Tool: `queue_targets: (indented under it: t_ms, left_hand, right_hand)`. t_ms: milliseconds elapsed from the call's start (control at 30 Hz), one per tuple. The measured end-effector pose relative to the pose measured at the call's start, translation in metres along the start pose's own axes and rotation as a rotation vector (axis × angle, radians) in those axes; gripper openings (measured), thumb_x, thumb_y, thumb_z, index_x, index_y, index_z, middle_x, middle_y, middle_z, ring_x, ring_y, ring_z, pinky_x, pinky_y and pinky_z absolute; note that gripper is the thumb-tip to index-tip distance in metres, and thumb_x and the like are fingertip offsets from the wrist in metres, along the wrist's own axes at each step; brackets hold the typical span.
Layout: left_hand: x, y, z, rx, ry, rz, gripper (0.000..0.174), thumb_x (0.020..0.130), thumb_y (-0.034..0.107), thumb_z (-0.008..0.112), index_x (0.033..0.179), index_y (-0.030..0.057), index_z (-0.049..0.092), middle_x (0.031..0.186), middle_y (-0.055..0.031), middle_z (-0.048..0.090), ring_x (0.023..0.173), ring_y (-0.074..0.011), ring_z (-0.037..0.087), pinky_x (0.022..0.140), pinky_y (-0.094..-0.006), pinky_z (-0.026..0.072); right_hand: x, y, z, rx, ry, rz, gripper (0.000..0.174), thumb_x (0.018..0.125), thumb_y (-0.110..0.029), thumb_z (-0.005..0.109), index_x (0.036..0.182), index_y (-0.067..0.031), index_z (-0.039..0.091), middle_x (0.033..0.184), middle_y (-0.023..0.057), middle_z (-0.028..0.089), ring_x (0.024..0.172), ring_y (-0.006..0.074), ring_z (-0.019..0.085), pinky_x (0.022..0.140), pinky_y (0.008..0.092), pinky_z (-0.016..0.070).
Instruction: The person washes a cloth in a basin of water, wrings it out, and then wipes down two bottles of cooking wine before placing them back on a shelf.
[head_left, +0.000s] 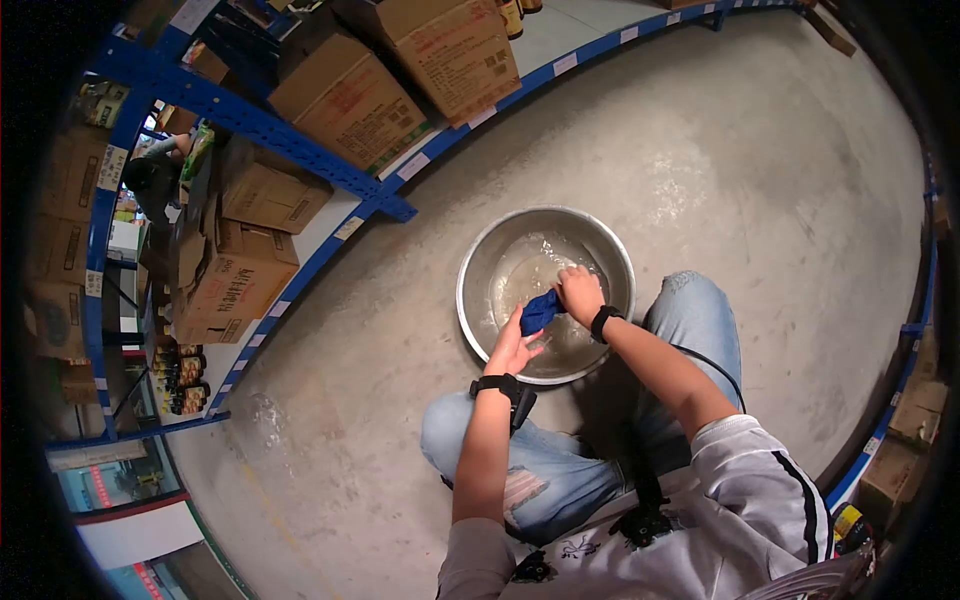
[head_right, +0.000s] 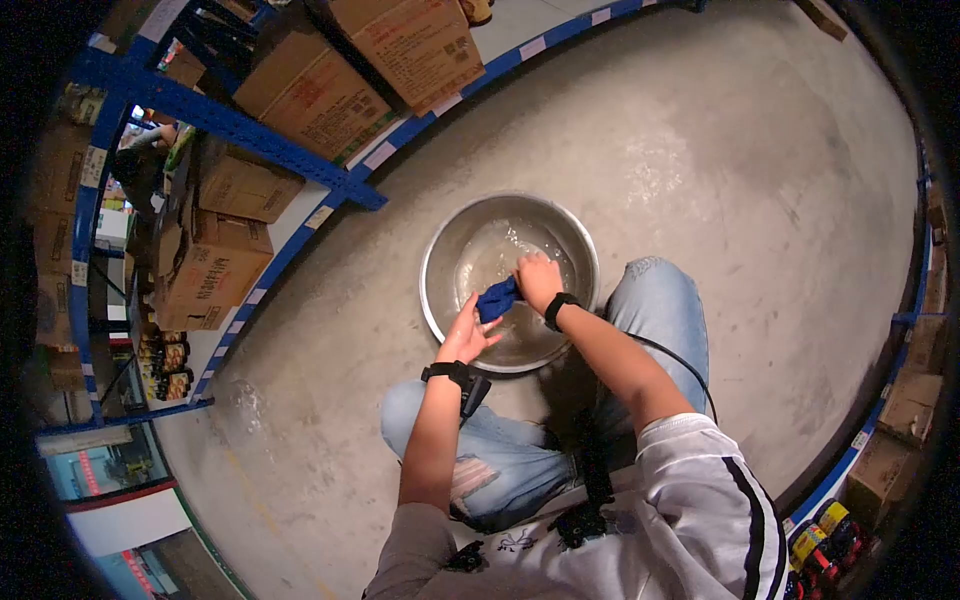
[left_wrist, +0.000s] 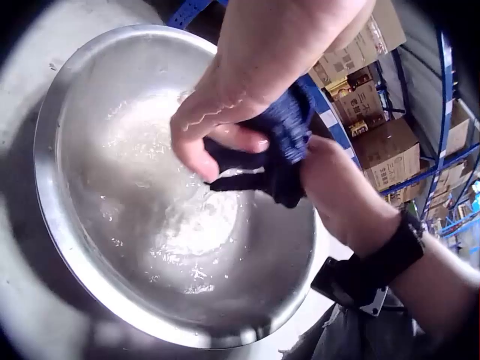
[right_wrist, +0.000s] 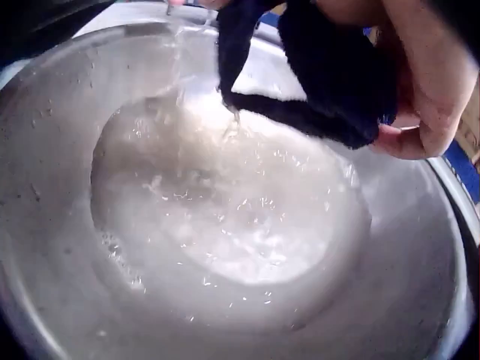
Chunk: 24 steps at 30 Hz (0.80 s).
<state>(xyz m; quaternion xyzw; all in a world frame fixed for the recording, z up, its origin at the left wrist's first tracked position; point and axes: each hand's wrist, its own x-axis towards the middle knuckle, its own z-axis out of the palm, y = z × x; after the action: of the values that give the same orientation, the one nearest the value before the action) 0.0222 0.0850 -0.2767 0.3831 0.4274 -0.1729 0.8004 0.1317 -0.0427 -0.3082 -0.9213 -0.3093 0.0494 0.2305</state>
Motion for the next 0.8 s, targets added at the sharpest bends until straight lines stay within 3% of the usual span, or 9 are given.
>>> queue_targets:
  t_ms: [133,267,367,467,500,567,700,733,800]
  left_hand:
    - [-0.001,-0.003,0.0,-0.085,0.202,-0.035,0.055,0.084,0.039,0.046,0.129,0.014,0.027,0.136,-0.0102,0.02,0.112,-0.0336,0.038,0.087,-0.0518,0.0331]
    - [0.004,-0.005,-0.012,-0.17,0.204,0.048,0.05,0.082,0.034,0.049,0.123,0.0112,0.031,0.133,-0.0129,0.024,0.111,-0.0325,0.039,0.086,-0.0506,0.0349]
    - [0.004,-0.01,-0.012,-0.205,0.222,0.052,0.047,0.081,0.032,0.05,0.12,0.0101,0.035,0.131,-0.0141,0.027,0.111,-0.0317,0.04,0.086,-0.0494,0.0355]
    - [0.002,-0.014,-0.014,-0.223,0.23,0.042,0.042,0.08,0.029,0.05,0.115,0.0096,0.038,0.126,-0.0148,0.031,0.11,-0.032,0.04,0.087,-0.0495,0.0348]
    - [0.002,-0.015,-0.014,-0.233,0.224,0.03,0.041,0.08,0.029,0.05,0.114,0.0096,0.038,0.125,-0.0147,0.032,0.11,-0.0322,0.04,0.088,-0.05,0.0343]
    - [0.001,-0.016,-0.016,-0.257,0.243,0.022,0.04,0.08,0.028,0.05,0.113,0.0097,0.038,0.124,-0.0148,0.033,0.11,-0.0332,0.04,0.088,-0.0514,0.0344]
    - [-0.001,-0.014,-0.019,-0.291,0.253,0.02,0.04,0.079,0.026,0.051,0.115,0.0115,0.037,0.125,-0.0142,0.03,0.112,-0.0364,0.036,0.086,-0.0576,0.0339]
    - [-0.001,-0.015,-0.019,-0.291,0.251,0.019,0.04,0.079,0.026,0.051,0.115,0.0115,0.037,0.125,-0.0142,0.03,0.112,-0.0364,0.036,0.086,-0.0576,0.0339]
    - [0.001,-0.016,-0.017,-0.287,0.281,-0.04,0.04,0.082,0.03,0.048,0.117,0.0132,0.035,0.128,-0.0117,0.026,0.114,-0.0378,0.032,0.085,-0.0614,0.0333]
  right_hand:
    - [-0.006,0.024,0.023,-0.116,-0.216,0.0,0.02,0.071,-0.007,0.052,0.091,-0.0027,0.052,0.098,0.0132,0.052,0.096,0.0265,0.049,0.074,0.0364,0.0453]
    - [-0.021,0.021,0.039,-0.111,-0.264,-0.008,0.031,0.073,-0.01,0.052,0.103,-0.0044,0.049,0.105,0.011,0.049,0.103,0.0285,0.047,0.081,0.0424,0.0427]
    - [-0.051,0.028,0.071,-0.346,-0.422,-0.058,0.042,0.083,-0.021,0.041,0.125,-0.0192,0.039,0.121,0.0022,0.043,0.112,0.0353,0.039,0.093,0.0592,0.0236]
    - [-0.038,0.016,0.063,-0.246,-0.825,-0.085,0.034,0.083,-0.02,0.043,0.116,-0.0183,0.049,0.12,0.0026,0.043,0.112,0.0259,0.04,0.093,0.0593,0.0229]
    - [-0.038,0.016,0.058,-0.246,-0.825,-0.085,0.034,0.083,-0.02,0.043,0.116,-0.0183,0.049,0.12,0.0026,0.043,0.112,0.0259,0.04,0.093,0.0593,0.0229]
    - [-0.04,0.017,0.046,-0.234,-0.497,0.265,0.031,0.08,-0.019,0.048,0.111,-0.02,0.053,0.114,0.0039,0.048,0.107,0.0228,0.045,0.093,0.0575,0.024]
    - [-0.028,0.021,0.072,-0.199,-0.759,0.057,0.033,0.072,-0.026,0.057,0.099,-0.0078,0.061,0.1,0.0143,0.059,0.093,0.0304,0.056,0.086,0.0409,0.042]
    - [-0.025,0.02,0.067,0.129,-0.703,0.121,0.043,0.068,-0.038,0.057,0.085,0.0013,0.063,0.09,0.022,0.06,0.084,0.0352,0.058,0.076,0.037,0.047]
    - [-0.018,0.002,0.056,0.502,-0.52,0.26,0.048,0.068,-0.046,0.055,0.074,0.0004,0.063,0.077,0.0259,0.059,0.076,0.0379,0.058,0.07,0.0412,0.0459]
